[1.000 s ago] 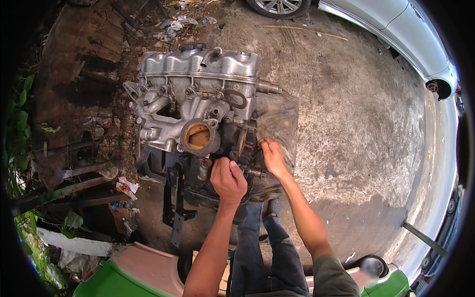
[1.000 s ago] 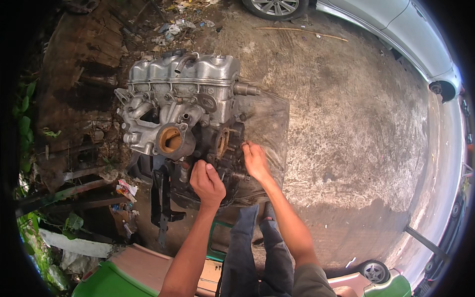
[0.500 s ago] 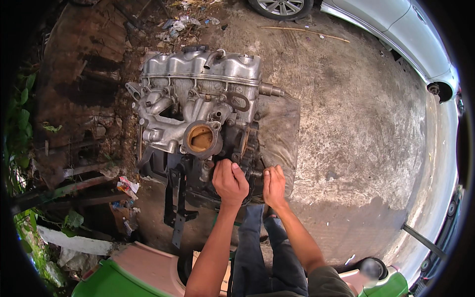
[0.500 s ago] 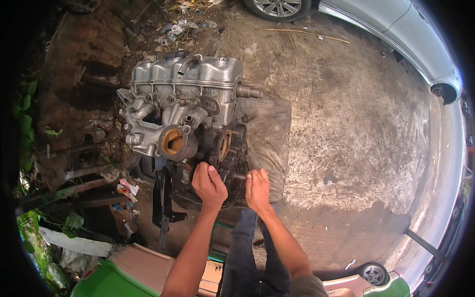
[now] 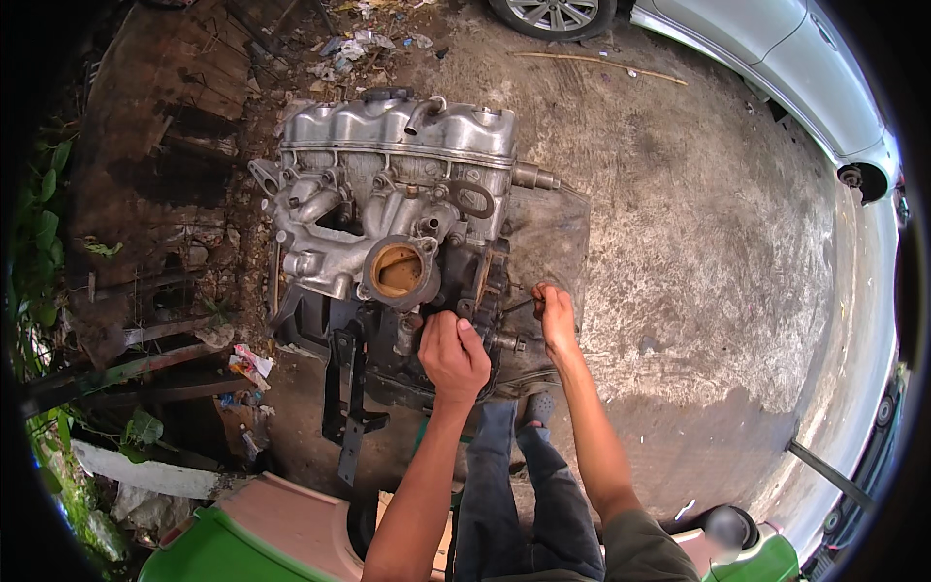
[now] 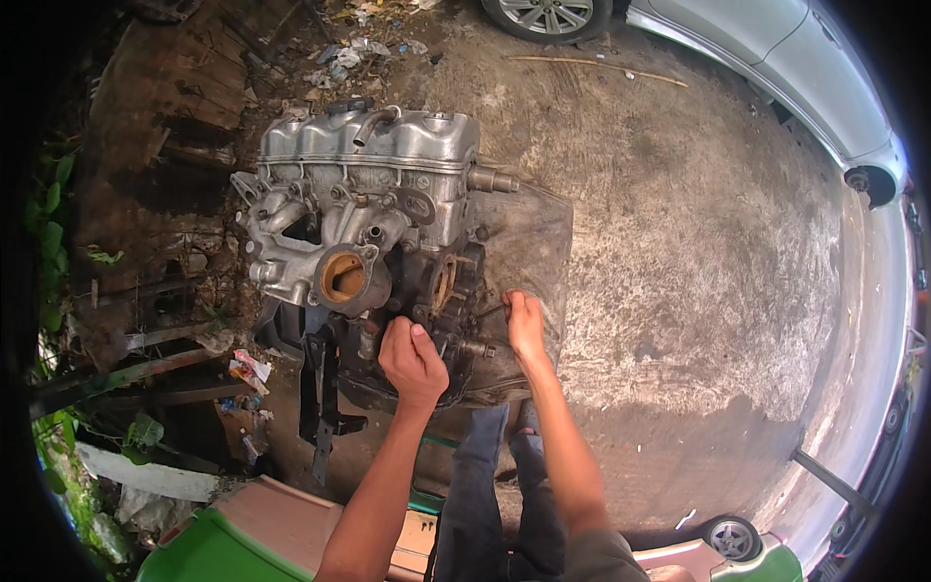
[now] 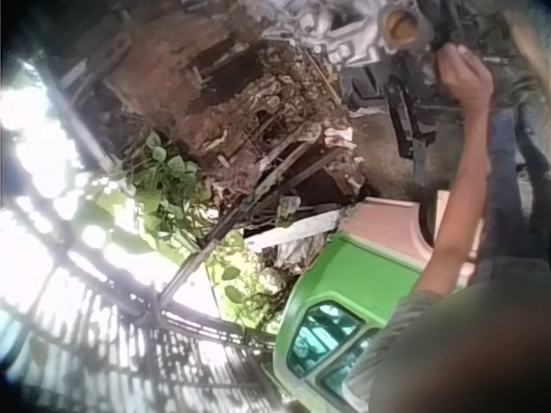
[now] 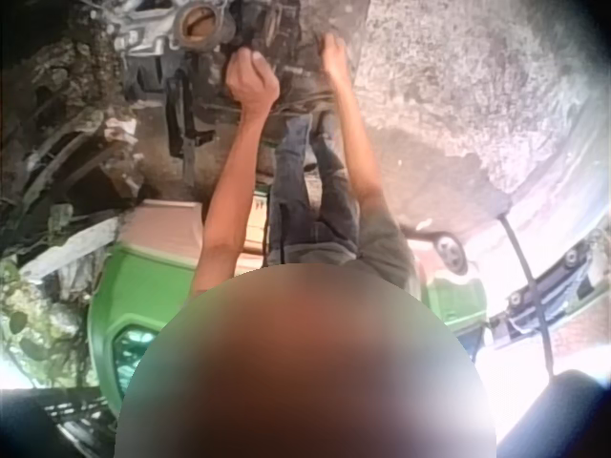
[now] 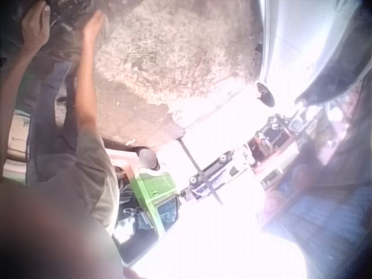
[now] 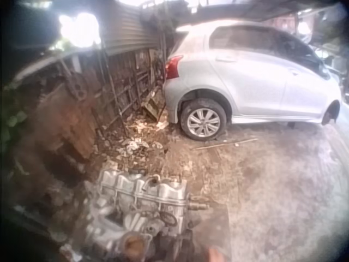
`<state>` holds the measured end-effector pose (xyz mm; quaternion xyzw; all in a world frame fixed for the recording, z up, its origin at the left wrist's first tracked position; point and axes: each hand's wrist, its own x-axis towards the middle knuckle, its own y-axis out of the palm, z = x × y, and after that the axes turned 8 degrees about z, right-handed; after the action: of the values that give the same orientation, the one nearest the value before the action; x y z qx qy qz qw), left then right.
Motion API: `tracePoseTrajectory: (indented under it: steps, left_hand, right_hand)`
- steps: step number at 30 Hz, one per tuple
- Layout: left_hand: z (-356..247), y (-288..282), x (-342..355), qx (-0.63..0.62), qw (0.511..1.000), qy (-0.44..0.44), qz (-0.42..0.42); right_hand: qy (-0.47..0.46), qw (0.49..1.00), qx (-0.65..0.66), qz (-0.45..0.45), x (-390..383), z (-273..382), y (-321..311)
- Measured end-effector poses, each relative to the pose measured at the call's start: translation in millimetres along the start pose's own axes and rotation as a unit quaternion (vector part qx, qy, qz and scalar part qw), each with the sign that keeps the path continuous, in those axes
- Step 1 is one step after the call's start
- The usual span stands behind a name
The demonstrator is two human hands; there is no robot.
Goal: The person uses a wrench to loosen and remove bolts from a car engine block resting on a cloth on the ground. The person repeatedly turns the wrench and adjusts hand positions while working on the same bolt area.
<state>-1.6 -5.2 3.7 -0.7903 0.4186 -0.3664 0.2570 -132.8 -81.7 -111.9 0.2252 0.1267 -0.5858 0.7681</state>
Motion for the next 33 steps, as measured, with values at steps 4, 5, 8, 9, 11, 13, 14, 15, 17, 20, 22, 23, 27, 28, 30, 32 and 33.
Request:
tracePoseTrajectory:
  steps: [4, 5, 8, 9, 11, 13, 14, 15, 17, 20, 22, 23, 27, 28, 30, 32, 33]
  left_hand:
    - [0, -1, -1, -0.004, 1.0, -0.005, 0.002]
    - [0, 0, -1, -0.006, 1.0, -0.006, 0.002]
    - [0, -1, -1, 0.003, 1.0, -0.009, 0.007]
    - [0, -1, -1, 0.004, 1.0, -0.006, 0.004]
    - [0, 0, -1, -0.002, 1.0, -0.006, 0.001]
    - [0, 0, -1, 0.002, 1.0, -0.007, 0.003]
    - [0, 0, -1, -0.001, 1.0, -0.012, 0.007]
    - [0, 0, -2, 0.002, 1.0, -0.008, 0.005]
    - [1, 0, -2, -0.001, 1.0, -0.012, 0.007]
    - [1, 0, -2, -0.005, 1.0, -0.012, 0.009]
    - [1, 1, -2, -0.01, 1.0, -0.011, -0.001]
    - [1, 2, -2, -0.018, 1.0, -0.015, -0.004]
    - [1, 3, -1, -0.005, 1.0, -0.006, -0.014]
    - [1, 3, -1, -0.005, 1.0, -0.006, -0.014]
    - [1, 1, -1, -0.006, 1.0, -0.008, -0.008]
    - [-1, 1, -2, -0.015, 1.0, -0.021, -0.001]
    - [0, 1, -2, -0.008, 1.0, -0.015, -0.006]
  right_hand:
    - [0.081, 0.996, 0.03, 0.02, 15, 12, -5]
    - [0.102, 0.993, 0.048, 0.026, 18, 13, -6]
    - [0.075, 0.997, 0.0, -0.011, 25, 11, 3]
    - [0.043, 0.998, -0.043, 0.006, 28, 11, 5]
    - [-0.01, 0.991, -0.121, 0.05, 31, 11, 6]
    - [-0.077, 0.977, -0.195, 0.046, 29, 10, 13]
    - [-0.112, 0.966, -0.228, 0.049, 28, 11, 15]
    - [-0.108, 0.965, -0.233, 0.053, 25, 14, 14]
    - [-0.104, 0.964, -0.234, 0.073, 21, 22, 15]
    - [-0.112, 0.958, -0.251, 0.084, -1, 33, 18]
    - [-0.148, 0.938, -0.293, 0.109, -31, 37, 22]
    - [-0.187, 0.927, -0.303, 0.122, -46, 36, 26]
    - [-0.293, 0.829, -0.462, 0.116, -79, 29, 39]
    - [-0.298, 0.822, -0.472, 0.115, -79, 28, 39]
    - [-0.305, 0.816, -0.477, 0.121, -79, 24, 39]
    - [-0.306, 0.817, -0.468, 0.139, -78, 21, 32]
    - [-0.314, 0.821, -0.46, 0.128, -80, 19, 29]
